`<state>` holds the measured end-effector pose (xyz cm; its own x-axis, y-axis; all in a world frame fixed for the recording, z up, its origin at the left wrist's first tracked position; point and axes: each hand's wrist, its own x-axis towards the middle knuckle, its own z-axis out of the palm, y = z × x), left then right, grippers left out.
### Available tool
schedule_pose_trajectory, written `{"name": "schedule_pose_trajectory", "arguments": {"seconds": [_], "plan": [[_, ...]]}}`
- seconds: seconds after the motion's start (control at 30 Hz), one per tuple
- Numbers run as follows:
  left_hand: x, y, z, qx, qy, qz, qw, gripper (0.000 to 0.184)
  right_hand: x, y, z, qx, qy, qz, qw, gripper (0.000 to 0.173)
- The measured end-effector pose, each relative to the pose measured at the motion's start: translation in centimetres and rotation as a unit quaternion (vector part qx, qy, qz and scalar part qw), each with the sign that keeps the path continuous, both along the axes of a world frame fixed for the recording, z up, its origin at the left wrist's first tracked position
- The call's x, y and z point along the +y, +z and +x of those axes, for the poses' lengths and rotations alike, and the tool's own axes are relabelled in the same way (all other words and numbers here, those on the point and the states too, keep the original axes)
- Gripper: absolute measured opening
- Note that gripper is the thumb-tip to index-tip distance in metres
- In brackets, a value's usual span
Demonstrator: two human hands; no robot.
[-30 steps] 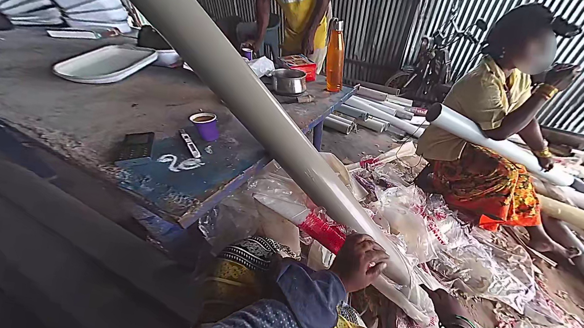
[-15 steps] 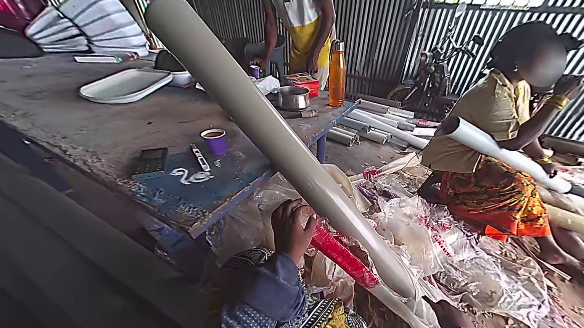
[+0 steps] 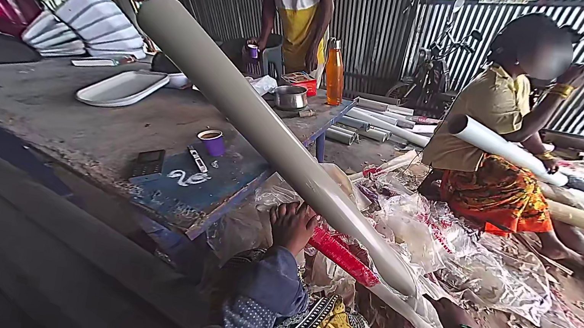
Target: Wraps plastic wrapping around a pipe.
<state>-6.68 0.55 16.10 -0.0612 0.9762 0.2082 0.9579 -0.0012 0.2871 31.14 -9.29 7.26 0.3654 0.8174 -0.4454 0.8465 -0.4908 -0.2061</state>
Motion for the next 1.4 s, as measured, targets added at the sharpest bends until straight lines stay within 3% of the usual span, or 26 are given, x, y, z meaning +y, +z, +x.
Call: {"name": "schedule_pose_trajectory", "arguments": {"seconds": [0.17, 0.27, 0.4, 0.63, 0.97, 1.4], "plan": [[0.4, 0.5, -0.2, 0.016, -0.002, -0.057, 0.998, 0.062, 0.5, -1.4, 0.8, -0.005, -0.004, 0.005, 1.000, 0.049], [0.4, 0.7, -0.3, 0.014, -0.012, -0.065, 0.998, 0.059, -0.2, 0.6, -0.1, 0.001, 0.001, -0.016, 1.000, 0.051], [0.6, 1.1, -0.3, 0.025, -0.015, -0.095, 0.995, 0.057, 0.6, -2.0, 1.1, -0.001, -0.007, 0.003, 1.000, 0.050], [1.3, 1.6, -0.2, 0.053, -0.030, -0.153, 0.986, 0.054, 0.5, -2.0, 1.0, -0.002, -0.007, 0.008, 1.000, 0.049], [2.2, 1.1, 0.0, 0.056, -0.043, -0.181, 0.981, 0.050, 0.1, -2.4, 1.2, 0.000, -0.013, 0.007, 1.000, 0.051], [1.8, -0.6, -1.2, 0.033, -0.072, -0.141, 0.987, 0.057, -0.4, -2.0, 0.3, 0.018, -0.001, 0.018, 1.000, 0.047]]}}
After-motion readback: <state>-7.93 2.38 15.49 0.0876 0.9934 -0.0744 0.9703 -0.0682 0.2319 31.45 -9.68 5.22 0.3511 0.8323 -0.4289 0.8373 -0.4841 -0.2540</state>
